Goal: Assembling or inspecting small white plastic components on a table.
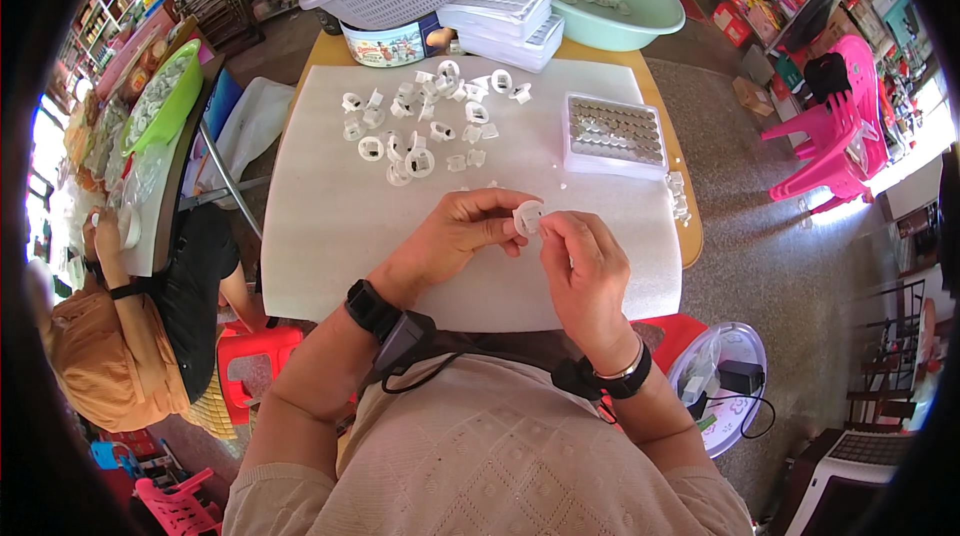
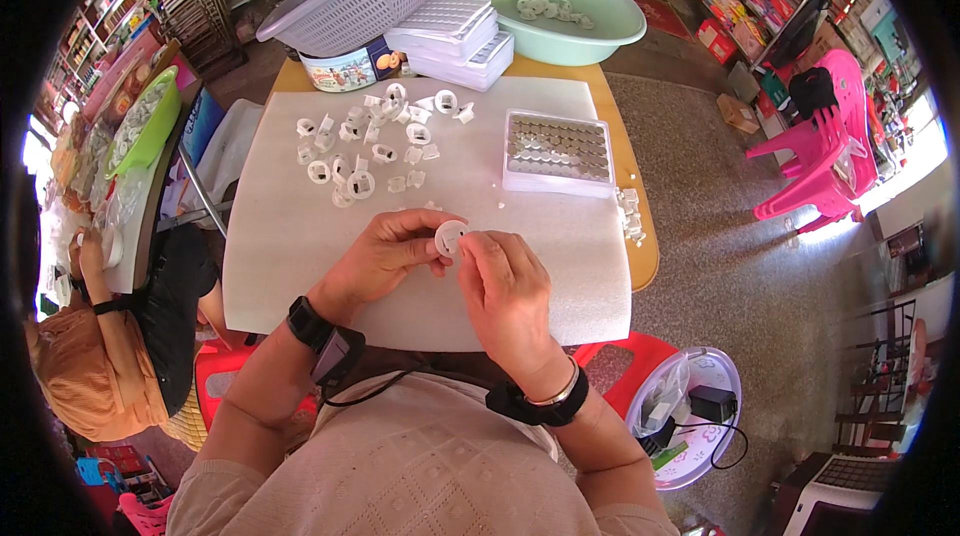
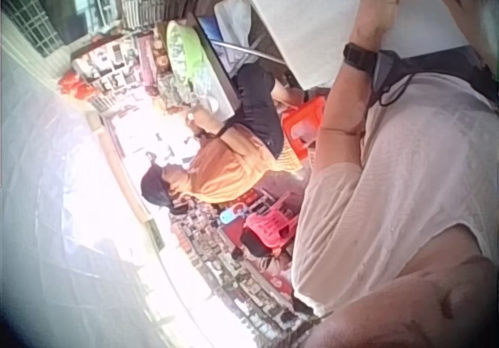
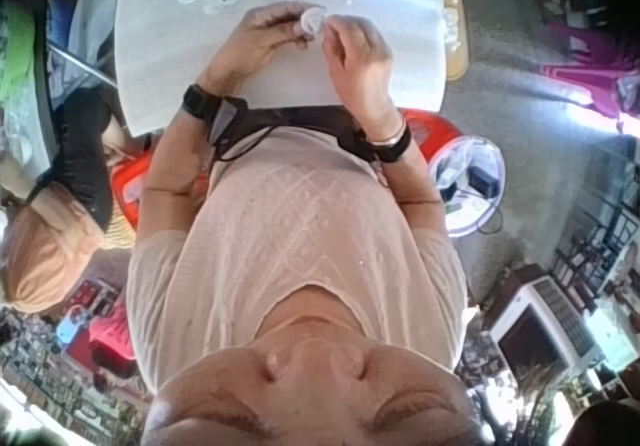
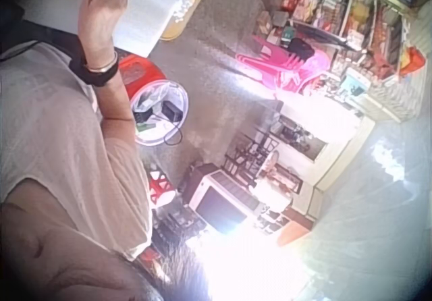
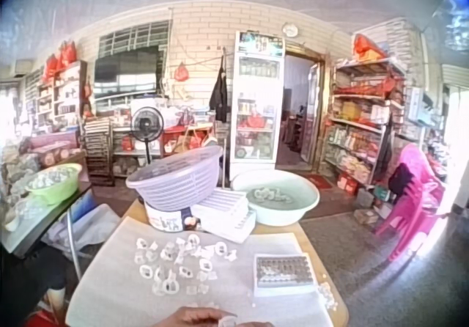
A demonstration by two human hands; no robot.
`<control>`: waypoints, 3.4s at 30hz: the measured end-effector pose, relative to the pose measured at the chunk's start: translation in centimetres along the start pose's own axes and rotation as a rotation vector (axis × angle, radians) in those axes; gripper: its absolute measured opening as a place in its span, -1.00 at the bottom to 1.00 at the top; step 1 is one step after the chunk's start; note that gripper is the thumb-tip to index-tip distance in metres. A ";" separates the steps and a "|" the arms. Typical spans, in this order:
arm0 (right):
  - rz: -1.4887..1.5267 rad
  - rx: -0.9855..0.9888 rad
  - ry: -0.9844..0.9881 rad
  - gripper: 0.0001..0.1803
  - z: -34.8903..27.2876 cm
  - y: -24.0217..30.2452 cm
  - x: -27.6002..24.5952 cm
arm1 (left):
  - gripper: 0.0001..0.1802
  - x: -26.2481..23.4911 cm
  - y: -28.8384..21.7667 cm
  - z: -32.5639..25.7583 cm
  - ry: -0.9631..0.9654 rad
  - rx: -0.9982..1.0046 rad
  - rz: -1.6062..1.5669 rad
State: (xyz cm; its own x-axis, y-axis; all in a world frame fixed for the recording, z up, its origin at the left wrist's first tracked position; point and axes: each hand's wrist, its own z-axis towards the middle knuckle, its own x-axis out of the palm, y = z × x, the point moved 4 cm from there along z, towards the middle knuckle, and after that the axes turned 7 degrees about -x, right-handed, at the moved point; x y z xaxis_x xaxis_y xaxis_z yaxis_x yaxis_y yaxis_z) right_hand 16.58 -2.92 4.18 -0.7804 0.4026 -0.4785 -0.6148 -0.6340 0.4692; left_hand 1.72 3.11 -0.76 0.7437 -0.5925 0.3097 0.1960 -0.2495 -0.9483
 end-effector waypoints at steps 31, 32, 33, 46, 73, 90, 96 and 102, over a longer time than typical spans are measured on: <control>0.462 0.618 0.061 -0.82 -1.8 -2.5 2.8 | -0.78 0.0 0.5 0.0 -0.267 -0.044 0.312; 0.495 0.660 0.080 -0.83 -1.8 -2.7 2.9 | -0.78 0.0 0.5 0.0 -0.265 -0.042 0.312; 0.527 0.699 0.098 -0.84 -1.7 -2.8 2.8 | -0.78 0.1 0.4 0.1 -0.270 -0.031 0.350; 0.319 0.619 0.254 -0.79 10.0 -10.6 -3.9 | -0.76 1.4 -0.4 -0.5 -0.163 -0.111 0.252; 0.566 0.622 0.190 -0.86 -1.7 -6.4 -0.1 | -0.45 -17.7 -6.1 1.5 -0.810 0.101 1.202; 0.514 0.538 0.131 -0.86 -2.3 -6.5 -0.1 | -0.36 -4.4 -4.6 -5.2 -0.744 0.447 1.279; 0.471 0.447 0.107 -0.85 -2.4 -6.7 0.0 | -0.32 0.2 -3.8 -8.6 -0.678 0.145 1.378; 0.464 0.427 0.115 -0.85 -2.3 -6.4 -0.2 | -0.55 -0.5 -3.2 -5.7 -0.673 0.180 1.506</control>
State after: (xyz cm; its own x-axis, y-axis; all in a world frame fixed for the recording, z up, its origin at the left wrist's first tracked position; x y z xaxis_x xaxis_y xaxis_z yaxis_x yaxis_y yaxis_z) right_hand 20.98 -0.44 -0.39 -0.9735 0.0614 -0.2201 -0.2261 -0.3967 0.8896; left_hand -2.93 -0.14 2.47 0.4388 0.2223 -0.8706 -0.8769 0.3175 -0.3608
